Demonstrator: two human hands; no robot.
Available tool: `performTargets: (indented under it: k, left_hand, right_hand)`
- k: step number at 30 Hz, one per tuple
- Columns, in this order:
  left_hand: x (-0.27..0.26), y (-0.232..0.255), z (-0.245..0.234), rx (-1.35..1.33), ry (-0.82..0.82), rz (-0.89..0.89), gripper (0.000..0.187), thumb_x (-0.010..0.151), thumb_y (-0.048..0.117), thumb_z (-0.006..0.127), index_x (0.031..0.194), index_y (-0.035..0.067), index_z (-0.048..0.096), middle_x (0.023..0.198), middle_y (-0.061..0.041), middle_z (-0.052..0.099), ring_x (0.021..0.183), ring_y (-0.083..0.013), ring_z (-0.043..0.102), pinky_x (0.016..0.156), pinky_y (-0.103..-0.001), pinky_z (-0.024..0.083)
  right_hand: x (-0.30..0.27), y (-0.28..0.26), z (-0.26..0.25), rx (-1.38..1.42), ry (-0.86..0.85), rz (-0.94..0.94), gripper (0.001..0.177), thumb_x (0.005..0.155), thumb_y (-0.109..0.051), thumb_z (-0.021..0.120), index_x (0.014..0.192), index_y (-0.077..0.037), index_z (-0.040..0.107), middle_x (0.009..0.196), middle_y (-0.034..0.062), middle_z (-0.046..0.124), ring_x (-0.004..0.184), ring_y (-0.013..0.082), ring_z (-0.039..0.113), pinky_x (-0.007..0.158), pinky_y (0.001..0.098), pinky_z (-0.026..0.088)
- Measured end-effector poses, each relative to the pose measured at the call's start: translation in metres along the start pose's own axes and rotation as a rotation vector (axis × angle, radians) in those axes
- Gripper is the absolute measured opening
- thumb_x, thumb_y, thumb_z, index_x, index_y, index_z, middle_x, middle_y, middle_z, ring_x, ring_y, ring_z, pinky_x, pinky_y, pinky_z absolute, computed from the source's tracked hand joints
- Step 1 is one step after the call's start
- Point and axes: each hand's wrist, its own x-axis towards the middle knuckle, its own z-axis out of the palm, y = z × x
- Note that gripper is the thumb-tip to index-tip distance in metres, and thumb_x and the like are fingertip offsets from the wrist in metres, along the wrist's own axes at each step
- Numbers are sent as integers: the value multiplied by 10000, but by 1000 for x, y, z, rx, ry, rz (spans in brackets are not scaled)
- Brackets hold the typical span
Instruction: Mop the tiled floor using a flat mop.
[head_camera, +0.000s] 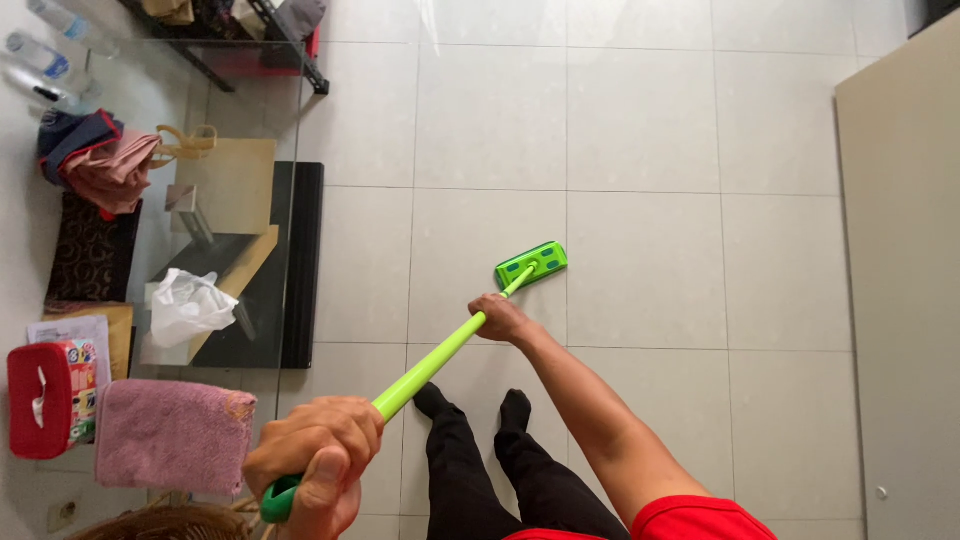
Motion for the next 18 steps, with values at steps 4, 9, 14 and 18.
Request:
performTargets:
  k: [4,9,14,18]
  left_hand:
    - [0,-13,21,18,-18,-53,407,927,182,602,583,50,427,523,-44,437,440,-159,435,509,-354,426]
    - [-3,-40,40,-35,-47,-68,430,936,191,599,569,53,424,507,-39,435,432,-169,433,488,-356,402]
    - [-3,-64,67,-65,-108,-67,426,941,181,585,572,46,419,501,-41,434,431,-172,442,484,-353,417]
    - [-6,-83,86,-74,-197,-77,397,918,153,563,567,40,414,501,-51,440,430,-185,451,473,-345,424]
  right_hand:
    - [-22,30,-9,10,69,-9,139,754,-151,697,690,-79,596,730,154,656,831,394,646,734,498,507]
    - [-48,63,-25,-69,19,99,134,781,-151,687,694,-73,621,768,165,672,856,390,652,764,492,517]
    - [-81,101,-36,-97,52,134,116,779,-145,682,704,-75,629,780,167,676,865,387,657,773,492,521]
    - [-111,122,-51,-95,46,232,103,791,-134,674,725,-70,627,801,176,669,888,389,643,779,497,514]
